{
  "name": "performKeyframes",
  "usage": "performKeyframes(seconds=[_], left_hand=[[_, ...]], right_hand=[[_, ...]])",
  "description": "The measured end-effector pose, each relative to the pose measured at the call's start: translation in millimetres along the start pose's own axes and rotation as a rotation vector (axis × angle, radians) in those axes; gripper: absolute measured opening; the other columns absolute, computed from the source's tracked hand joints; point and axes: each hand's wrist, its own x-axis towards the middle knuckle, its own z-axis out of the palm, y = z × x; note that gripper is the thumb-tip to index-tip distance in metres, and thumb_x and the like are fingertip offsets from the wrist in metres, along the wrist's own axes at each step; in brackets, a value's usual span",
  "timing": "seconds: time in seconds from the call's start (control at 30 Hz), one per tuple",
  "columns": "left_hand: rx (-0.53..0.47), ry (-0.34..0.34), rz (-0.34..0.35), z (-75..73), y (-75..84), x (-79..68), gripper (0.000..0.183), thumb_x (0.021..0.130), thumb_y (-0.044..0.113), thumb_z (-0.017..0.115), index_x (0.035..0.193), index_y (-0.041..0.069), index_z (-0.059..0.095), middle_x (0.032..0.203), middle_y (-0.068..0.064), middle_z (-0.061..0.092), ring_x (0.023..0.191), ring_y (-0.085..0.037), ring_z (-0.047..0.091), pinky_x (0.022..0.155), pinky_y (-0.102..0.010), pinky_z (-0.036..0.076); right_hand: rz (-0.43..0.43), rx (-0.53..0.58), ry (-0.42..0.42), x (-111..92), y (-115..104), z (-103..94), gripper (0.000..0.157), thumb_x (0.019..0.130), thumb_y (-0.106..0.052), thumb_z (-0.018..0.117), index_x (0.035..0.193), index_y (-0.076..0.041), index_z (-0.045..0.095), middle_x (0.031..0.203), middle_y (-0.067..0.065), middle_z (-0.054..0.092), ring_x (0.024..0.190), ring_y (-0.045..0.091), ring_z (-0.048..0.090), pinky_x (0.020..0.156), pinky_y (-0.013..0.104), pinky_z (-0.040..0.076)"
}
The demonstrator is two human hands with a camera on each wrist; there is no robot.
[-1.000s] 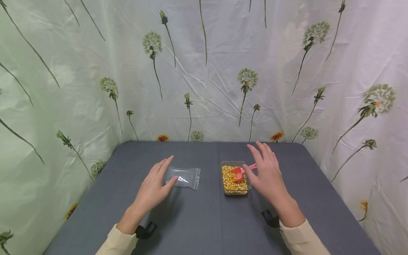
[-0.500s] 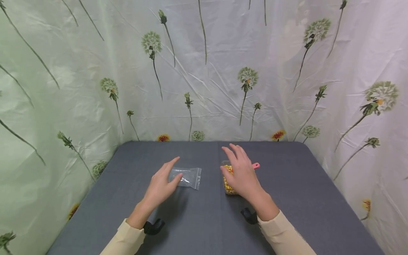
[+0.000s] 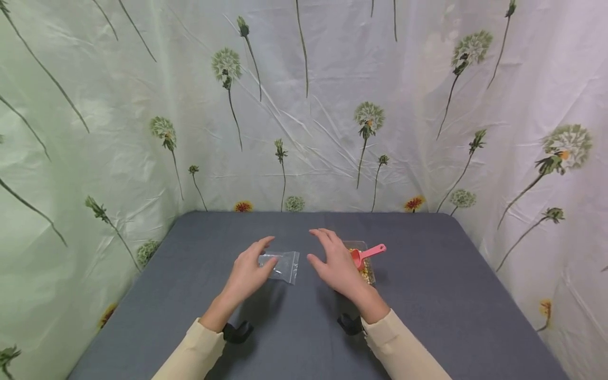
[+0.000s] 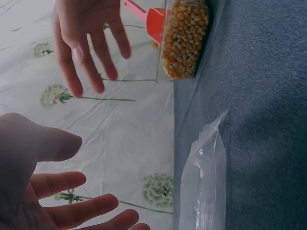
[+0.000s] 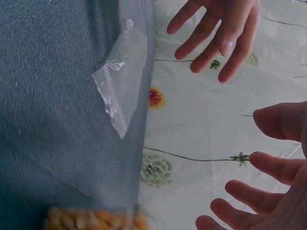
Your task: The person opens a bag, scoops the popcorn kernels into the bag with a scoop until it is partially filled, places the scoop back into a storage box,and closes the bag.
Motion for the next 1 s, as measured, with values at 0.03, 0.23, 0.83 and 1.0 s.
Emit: performKeyframes(seconds=[0.03, 0.23, 0.83, 1.0], left_hand=[[-0.007, -0.002, -0.009, 0.6, 0.4, 2.1, 0.050, 0.097, 0.025, 0.069, 0.143, 0.013, 0.055, 0.131, -0.011, 0.062, 0.115, -0.033, 0.062, 0.090, -0.055, 0.049], [-0.040, -0.029, -0.086, 8.9, -4.2, 8.7, 0.046, 0.098, 0.028, 0.068, 0.140, 0.013, 0.058, 0.127, -0.013, 0.064, 0.112, -0.033, 0.063, 0.089, -0.055, 0.049], [0.013, -0.061, -0.073, 34.3, -21.9, 10.2, 0.041, 0.092, 0.019, 0.074, 0.131, 0.008, 0.064, 0.119, -0.014, 0.068, 0.095, -0.029, 0.067, 0.081, -0.051, 0.051], [0.102, -0.059, -0.069, 38.8, -25.0, 10.0, 0.044, 0.089, 0.019, 0.078, 0.129, 0.008, 0.065, 0.115, -0.012, 0.068, 0.093, -0.029, 0.066, 0.079, -0.049, 0.051]], right_hand=[[0.011, 0.016, -0.006, 2, 1, 2.4, 0.059, 0.096, -0.022, 0.071, 0.149, -0.017, 0.047, 0.150, 0.007, 0.044, 0.137, 0.029, 0.044, 0.105, 0.057, 0.039], [0.101, 0.088, -0.045, 7, 8, 17.5, 0.055, 0.097, -0.024, 0.069, 0.148, -0.020, 0.049, 0.147, 0.006, 0.049, 0.133, 0.030, 0.048, 0.102, 0.054, 0.043], [0.195, 0.203, -0.080, 1, 9, 49.0, 0.046, 0.097, -0.014, 0.068, 0.141, -0.017, 0.054, 0.137, 0.016, 0.056, 0.120, 0.035, 0.058, 0.092, 0.051, 0.050], [0.205, 0.216, -0.081, 2, 10, 52.0, 0.046, 0.098, -0.013, 0.067, 0.141, -0.012, 0.054, 0.135, 0.017, 0.057, 0.118, 0.035, 0.059, 0.092, 0.050, 0.050]])
